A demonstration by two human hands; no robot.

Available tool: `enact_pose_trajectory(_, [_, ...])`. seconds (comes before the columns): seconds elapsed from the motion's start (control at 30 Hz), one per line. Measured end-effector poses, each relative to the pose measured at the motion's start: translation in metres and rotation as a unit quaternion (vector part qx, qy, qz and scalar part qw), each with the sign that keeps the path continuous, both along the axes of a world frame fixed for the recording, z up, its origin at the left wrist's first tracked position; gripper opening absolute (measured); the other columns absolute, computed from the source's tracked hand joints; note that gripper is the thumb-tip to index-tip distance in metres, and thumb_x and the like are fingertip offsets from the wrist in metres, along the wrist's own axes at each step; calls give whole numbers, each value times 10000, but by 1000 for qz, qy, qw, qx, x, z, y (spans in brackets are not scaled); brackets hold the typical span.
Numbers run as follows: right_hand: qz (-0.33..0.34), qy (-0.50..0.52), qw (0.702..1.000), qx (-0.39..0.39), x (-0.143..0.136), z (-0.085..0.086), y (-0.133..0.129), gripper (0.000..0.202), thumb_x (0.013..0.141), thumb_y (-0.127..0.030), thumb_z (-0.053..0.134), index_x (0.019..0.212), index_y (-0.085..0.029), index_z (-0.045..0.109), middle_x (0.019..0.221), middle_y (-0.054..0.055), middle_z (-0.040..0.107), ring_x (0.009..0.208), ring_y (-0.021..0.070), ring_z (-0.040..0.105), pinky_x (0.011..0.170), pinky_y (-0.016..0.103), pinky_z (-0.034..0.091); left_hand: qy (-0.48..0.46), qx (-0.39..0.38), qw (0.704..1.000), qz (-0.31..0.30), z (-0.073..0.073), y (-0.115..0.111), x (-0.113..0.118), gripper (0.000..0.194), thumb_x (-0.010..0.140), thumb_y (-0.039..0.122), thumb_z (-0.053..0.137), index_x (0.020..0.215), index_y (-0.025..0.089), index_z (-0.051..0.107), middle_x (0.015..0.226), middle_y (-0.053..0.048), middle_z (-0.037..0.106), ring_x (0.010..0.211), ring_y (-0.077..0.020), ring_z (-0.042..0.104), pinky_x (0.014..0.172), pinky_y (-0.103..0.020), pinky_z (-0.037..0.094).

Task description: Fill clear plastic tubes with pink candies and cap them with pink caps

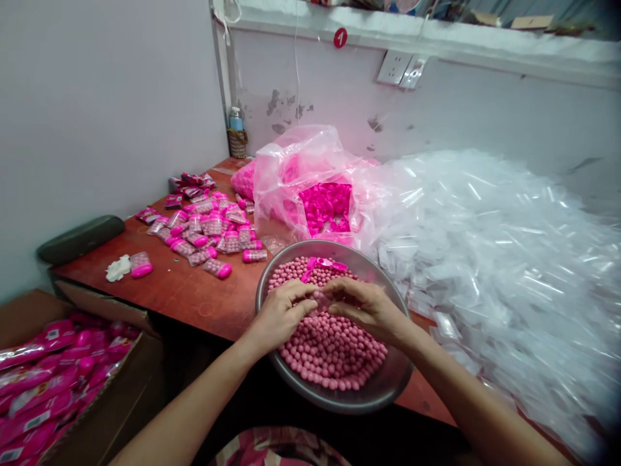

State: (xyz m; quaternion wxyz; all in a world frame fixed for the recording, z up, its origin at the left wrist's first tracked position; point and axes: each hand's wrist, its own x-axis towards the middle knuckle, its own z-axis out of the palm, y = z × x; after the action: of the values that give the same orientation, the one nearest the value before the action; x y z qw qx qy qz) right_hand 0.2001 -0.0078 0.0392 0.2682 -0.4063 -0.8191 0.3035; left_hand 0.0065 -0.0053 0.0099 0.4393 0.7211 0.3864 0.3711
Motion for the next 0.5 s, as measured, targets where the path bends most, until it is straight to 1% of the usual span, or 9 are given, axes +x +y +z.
enact_pose_trajectory(0.07, [13, -19, 1000, -3, -2, 2, 0, 184, 826, -243, 577, 1007, -213, 580, 853, 12, 625, 757, 129, 569, 717, 237, 445, 10, 10, 1000, -4, 0, -1, 0, 244, 801, 136, 529, 990, 179, 676, 905, -52, 657, 884, -181, 584, 833, -289, 432])
enact_pose_trajectory(0.13, [21, -17, 999, -31, -1, 2, 0, 175, 831, -245, 569, 1003, -213, 573, 837, 8, 615, 736, 122, 566, 694, 235, 451, 13, 14, 1000, -2, 1, -1, 1, 222, 801, 137, 528, 957, 180, 680, 888, -47, 657, 871, -179, 582, 821, -287, 434])
enact_pose_trajectory(0.2, [19, 25, 996, -84, 2, -1, 1, 156, 826, -275, 577, 961, -200, 561, 782, 1, 596, 684, 115, 564, 641, 229, 463, 5, 9, 1000, 7, 1, 0, 2, 192, 800, 153, 537, 920, 185, 684, 895, -43, 662, 871, -178, 586, 822, -288, 438])
enact_pose_trajectory(0.27, [16, 86, 986, -143, 5, -6, 4, 172, 818, -306, 587, 937, -191, 540, 748, -7, 579, 645, 107, 564, 604, 224, 474, -7, 5, 1000, 12, 0, 2, 2, 174, 801, 178, 547, 908, 187, 683, 911, -42, 670, 877, -178, 595, 826, -288, 445])
enact_pose_trajectory(0.37, [25, 147, 969, -197, 4, -11, 10, 237, 810, -323, 596, 998, -193, 531, 827, 5, 595, 661, 100, 582, 599, 218, 493, -5, 9, 1000, 13, -3, 2, -3, 193, 809, 203, 538, 941, 190, 677, 947, -44, 678, 903, -184, 606, 832, -290, 459])
enact_pose_trajectory(0.43, [48, 150, 965, -208, -1, -7, 13, 306, 809, -321, 595, 1080, -199, 525, 904, 20, 610, 701, 104, 602, 613, 212, 502, 9, 25, 999, 25, -4, -1, -6, 205, 812, 220, 533, 964, 200, 670, 978, -42, 678, 925, -194, 610, 828, -300, 473])
enact_pose_trajectory(0.5, [91, 135, 961, -225, -7, 2, 17, 314, 810, -295, 598, 1095, -183, 534, 912, 19, 619, 742, 110, 616, 659, 210, 507, 21, 59, 997, 50, -2, -2, -4, 181, 811, 295, 554, 921, 210, 671, 928, -33, 683, 876, -199, 625, 784, -313, 499])
